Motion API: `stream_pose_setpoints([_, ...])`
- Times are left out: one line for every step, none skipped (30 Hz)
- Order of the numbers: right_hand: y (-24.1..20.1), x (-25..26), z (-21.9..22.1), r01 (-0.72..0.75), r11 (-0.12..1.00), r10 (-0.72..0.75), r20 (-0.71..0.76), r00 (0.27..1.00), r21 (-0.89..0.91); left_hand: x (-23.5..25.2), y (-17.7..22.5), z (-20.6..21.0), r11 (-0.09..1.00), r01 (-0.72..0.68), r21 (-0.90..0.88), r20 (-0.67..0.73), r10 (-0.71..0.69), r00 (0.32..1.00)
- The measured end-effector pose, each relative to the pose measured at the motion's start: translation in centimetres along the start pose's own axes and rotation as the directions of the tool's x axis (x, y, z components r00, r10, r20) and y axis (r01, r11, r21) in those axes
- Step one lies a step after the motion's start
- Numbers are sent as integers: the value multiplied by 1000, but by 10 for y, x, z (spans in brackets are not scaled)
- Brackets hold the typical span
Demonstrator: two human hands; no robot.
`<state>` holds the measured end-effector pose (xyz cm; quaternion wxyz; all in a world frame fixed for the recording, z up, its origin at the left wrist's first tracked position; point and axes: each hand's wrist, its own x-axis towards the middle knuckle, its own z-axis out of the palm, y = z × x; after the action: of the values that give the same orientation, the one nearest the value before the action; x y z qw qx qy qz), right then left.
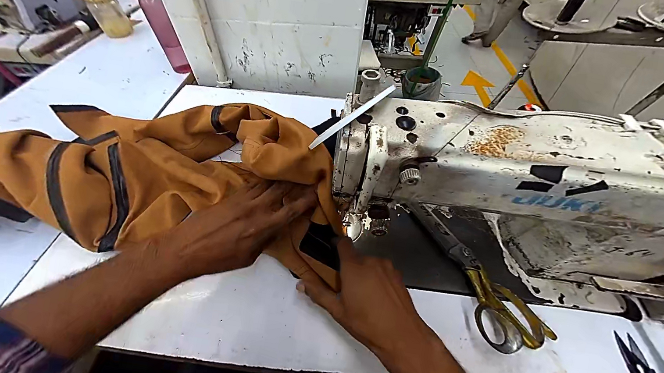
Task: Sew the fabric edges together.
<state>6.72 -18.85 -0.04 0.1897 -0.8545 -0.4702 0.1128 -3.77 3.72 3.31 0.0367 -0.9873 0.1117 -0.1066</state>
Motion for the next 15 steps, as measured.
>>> stream_pose_setpoints([-10, 4, -3, -62, 997, 63, 24, 998, -52, 3, -5, -2, 998, -56, 8, -13, 56, 998])
stream_pose_setpoints([-18, 8, -1, -79, 991, 80, 2, 997, -109, 6, -7, -5, 993, -115, 14, -53, 116, 992])
stream_pose_setpoints([-24, 9, 3, -62, 985, 55, -49, 997, -163, 9, -6, -9, 984, -177, 10, -83, 177, 981])
stream_pose_setpoints([-27, 9, 8, -29, 984, 11, -99, 995, -176, 10, -4, -12, 970, -244, -11, -77, 242, 967])
stream_pose_setpoints([-27, 7, 11, 23, 986, -42, -118, 992, -164, 12, -1, -14, 954, -297, -43, -17, 296, 955])
stream_pose_setpoints([-23, 5, 12, 104, 989, -116, -111, 987, -104, 13, 2, -17, 945, -319, -73, 69, 323, 944])
stream_pose_setpoints([-16, 0, 14, 218, 976, -215, -101, 971, 21, 13, 3, -21, 948, -301, -106, 175, 316, 932])
stream_pose_setpoints([-7, -6, 15, 324, 922, -314, -83, 946, 212, 13, 5, -25, 955, -267, -132, 264, 293, 919])
stream_pose_setpoints([2, -13, 16, 389, 832, -398, -65, 915, 394, 13, 8, -30, 960, -243, -143, 316, 277, 907])
stream_pose_setpoints([13, -20, 16, 428, 745, -475, -44, 879, 512, 11, 14, -34, 961, -234, -148, 341, 272, 900])
stream_pose_setpoints([23, -26, 15, 447, 682, -538, -16, 843, 579, 7, 27, -40, 960, -232, -158, 352, 275, 895])
stream_pose_setpoints([33, -30, 13, 455, 645, -589, 19, 808, 614, 1, 45, -45, 955, -236, -177, 350, 286, 892])
stream_pose_setpoints([41, -31, 11, 464, 628, -631, 60, 773, 625, -6, 66, -48, 944, -260, -204, 304, 313, 900])
stream_pose_setpoints([46, -31, 7, 475, 630, -664, 110, 739, 614, -13, 85, -50, 931, -300, -208, 249, 348, 904])
stream_pose_setpoints([47, -30, 4, 490, 640, -686, 153, 711, 592, -19, 101, -48, 914, -345, -213, 202, 386, 900])
